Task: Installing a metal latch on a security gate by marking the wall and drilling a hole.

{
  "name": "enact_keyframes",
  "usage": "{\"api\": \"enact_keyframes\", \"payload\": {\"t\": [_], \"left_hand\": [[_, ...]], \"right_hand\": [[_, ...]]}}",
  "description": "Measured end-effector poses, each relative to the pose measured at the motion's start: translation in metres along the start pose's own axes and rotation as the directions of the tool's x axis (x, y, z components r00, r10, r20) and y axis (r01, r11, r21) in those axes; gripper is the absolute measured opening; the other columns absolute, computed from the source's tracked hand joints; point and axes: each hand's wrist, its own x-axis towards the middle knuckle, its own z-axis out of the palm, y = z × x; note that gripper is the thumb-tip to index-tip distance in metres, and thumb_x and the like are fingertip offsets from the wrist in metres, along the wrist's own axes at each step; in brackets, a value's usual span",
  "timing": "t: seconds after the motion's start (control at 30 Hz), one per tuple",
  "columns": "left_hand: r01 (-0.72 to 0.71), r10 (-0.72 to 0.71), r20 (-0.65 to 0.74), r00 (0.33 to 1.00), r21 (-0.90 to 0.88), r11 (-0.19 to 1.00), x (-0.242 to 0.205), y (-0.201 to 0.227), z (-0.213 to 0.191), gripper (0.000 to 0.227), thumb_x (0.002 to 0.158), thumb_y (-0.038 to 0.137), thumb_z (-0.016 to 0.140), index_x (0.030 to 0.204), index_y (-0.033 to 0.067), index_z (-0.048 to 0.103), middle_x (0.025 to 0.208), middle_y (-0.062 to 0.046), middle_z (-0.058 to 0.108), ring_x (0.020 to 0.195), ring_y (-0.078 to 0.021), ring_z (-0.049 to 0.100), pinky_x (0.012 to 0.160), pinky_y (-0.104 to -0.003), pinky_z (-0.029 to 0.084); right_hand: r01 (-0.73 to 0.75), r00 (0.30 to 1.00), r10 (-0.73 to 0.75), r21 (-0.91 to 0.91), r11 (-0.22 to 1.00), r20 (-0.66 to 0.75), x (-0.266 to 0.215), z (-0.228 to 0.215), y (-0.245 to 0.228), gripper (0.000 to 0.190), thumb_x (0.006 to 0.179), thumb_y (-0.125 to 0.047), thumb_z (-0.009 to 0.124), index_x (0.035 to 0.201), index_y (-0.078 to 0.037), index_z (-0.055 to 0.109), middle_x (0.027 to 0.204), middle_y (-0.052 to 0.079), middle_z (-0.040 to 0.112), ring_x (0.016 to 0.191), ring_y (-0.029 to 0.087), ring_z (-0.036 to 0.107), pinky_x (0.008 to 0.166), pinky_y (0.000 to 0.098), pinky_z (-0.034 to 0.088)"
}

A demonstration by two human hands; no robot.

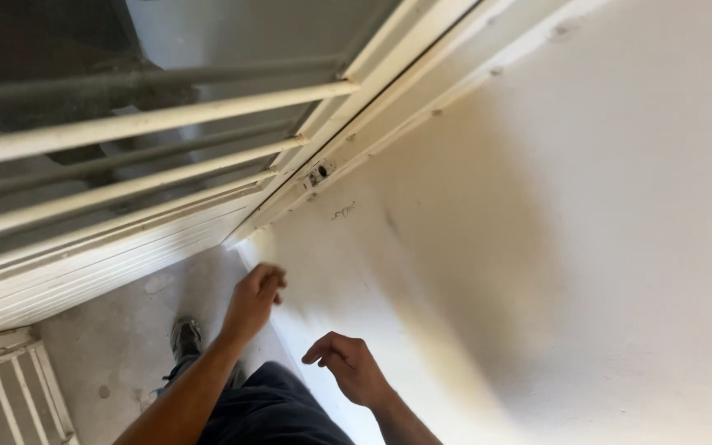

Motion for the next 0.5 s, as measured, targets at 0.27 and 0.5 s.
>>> {"api": "enact_keyframes", "payload": {"t": [0.27, 0.5], "left_hand": [[0.085, -0.083, -0.236, 0.968, -0.003, 0.996, -0.162, -0.045, -0.006, 0.027, 0.101, 0.016, 0.052, 0.112, 0.0073, 0.075, 0.092, -0.009, 0.075, 0.076, -0.0200, 0.067, 0.076, -0.033, 0.054], [0.208, -0.235, -0.452, 0.860, -0.109, 0.972, -0.330, -0.077, 0.018, 0.027, 0.105, 0.012, 0.055, 0.113, -0.0016, 0.077, 0.087, -0.018, 0.077, 0.071, -0.0253, 0.062, 0.069, -0.037, 0.046]], "right_hand": [[0.182, 0.969, -0.190, 0.062, 0.981, 0.156, -0.056, 0.012, 0.029, 0.028, 0.102, -0.024, 0.061, 0.120, -0.004, 0.070, 0.104, 0.011, 0.078, 0.101, 0.021, 0.076, 0.090, 0.0317, 0.059], [0.272, 0.913, -0.276, 0.055, 0.961, 0.302, -0.134, 0.046, 0.018, 0.027, 0.102, -0.023, 0.059, 0.122, -0.007, 0.069, 0.108, 0.006, 0.077, 0.101, 0.017, 0.073, 0.087, 0.0301, 0.057]]}}
